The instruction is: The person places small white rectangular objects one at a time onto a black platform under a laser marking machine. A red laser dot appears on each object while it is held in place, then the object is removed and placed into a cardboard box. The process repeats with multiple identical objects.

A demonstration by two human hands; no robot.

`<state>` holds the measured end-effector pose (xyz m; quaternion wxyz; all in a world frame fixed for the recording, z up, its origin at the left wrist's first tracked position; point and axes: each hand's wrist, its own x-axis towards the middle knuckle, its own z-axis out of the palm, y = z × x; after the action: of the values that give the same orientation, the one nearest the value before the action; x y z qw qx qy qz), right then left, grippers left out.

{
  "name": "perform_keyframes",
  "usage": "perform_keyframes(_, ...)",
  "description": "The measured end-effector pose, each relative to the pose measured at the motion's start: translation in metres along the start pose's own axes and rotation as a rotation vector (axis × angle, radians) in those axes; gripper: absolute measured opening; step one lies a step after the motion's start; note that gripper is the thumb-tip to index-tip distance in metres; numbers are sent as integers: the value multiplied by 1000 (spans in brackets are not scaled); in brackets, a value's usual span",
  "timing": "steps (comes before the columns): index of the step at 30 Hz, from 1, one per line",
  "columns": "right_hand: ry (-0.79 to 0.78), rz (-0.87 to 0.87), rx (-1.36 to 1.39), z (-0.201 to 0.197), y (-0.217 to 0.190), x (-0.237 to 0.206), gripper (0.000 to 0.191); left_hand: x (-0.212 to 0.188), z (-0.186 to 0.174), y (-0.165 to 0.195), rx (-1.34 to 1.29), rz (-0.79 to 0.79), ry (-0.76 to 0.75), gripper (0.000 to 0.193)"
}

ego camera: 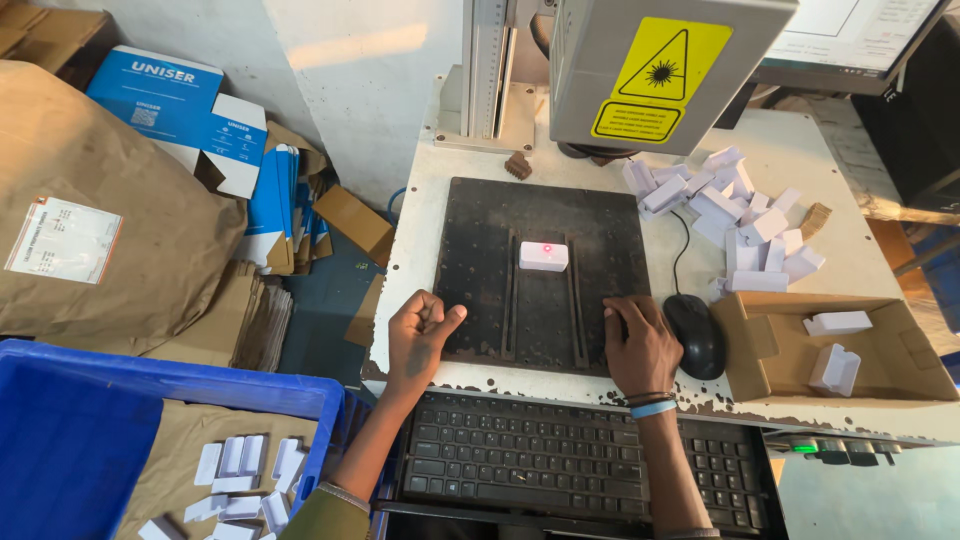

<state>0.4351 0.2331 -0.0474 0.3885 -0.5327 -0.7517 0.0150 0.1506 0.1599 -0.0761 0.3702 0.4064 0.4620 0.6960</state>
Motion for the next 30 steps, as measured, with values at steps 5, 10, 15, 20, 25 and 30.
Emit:
perform_keyframes(5,-8,18,-1,-1,-1,0,11,0,-1,-4,23,18,-10,36)
perform_keyframes(10,-25,32,-3,0,-1,1,12,0,-1,-4,70,14,-4,37)
perform_keyframes(15,-7,21,-14,2,0,-2,11,-1,0,-2,83,9,-4,37)
perform_keyframes(20,-5,17,-15,1,0,-1,11,-2,1,-1,90,23,-16,38)
perform_keyframes(25,-6,18,-4,0,-1,-1,11,-3,-1,-2,124,33,-25,38)
perform_keyframes(30,-3,14,-12,0,0,0,10,-3,-3,-4,147,10,-58,36)
